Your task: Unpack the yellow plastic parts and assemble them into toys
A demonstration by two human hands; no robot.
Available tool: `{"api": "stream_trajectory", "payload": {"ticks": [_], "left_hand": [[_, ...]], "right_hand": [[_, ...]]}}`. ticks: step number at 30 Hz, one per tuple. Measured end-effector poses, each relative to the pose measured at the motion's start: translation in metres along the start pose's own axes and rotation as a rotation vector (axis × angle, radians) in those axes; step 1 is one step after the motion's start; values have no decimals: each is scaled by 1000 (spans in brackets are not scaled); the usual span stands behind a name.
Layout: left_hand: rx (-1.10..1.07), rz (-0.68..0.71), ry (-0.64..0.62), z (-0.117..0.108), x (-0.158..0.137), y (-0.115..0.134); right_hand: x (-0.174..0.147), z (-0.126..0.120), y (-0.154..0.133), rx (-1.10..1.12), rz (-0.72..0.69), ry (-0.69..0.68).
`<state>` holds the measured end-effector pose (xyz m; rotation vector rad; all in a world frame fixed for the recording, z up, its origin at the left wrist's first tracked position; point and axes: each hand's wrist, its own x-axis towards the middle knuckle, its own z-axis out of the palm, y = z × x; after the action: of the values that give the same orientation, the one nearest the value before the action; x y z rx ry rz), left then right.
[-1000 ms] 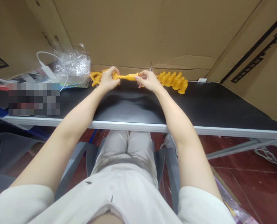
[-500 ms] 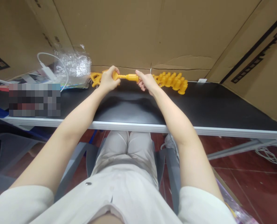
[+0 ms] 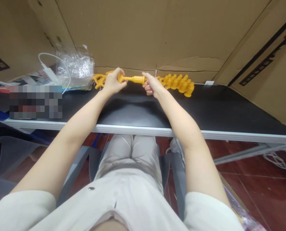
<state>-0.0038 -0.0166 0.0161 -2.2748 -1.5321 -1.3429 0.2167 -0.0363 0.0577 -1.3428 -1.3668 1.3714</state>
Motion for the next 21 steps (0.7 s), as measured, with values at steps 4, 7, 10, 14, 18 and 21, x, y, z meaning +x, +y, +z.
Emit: {"api": "stream_trajectory", "payload": {"ticks": [4, 7, 10, 14, 18, 21], "left_hand": [[-20, -8, -3, 1, 1, 0], [-55, -5, 5, 4, 1, -3], [-99, 2, 13, 6, 1, -5], [-121, 6, 15, 8, 0, -7], [-126, 4, 28, 7, 2, -6], [-124, -20, 26, 7, 3, -7]], "right_hand": [[-1, -1, 0, -29, 29, -49], [1, 0, 2, -58, -3, -62], [3, 1, 6, -99, -52, -78], [6, -2, 10, -126, -148, -56], [7, -8, 12, -92, -299, 11], [8, -14, 14, -111, -483, 8]]}}
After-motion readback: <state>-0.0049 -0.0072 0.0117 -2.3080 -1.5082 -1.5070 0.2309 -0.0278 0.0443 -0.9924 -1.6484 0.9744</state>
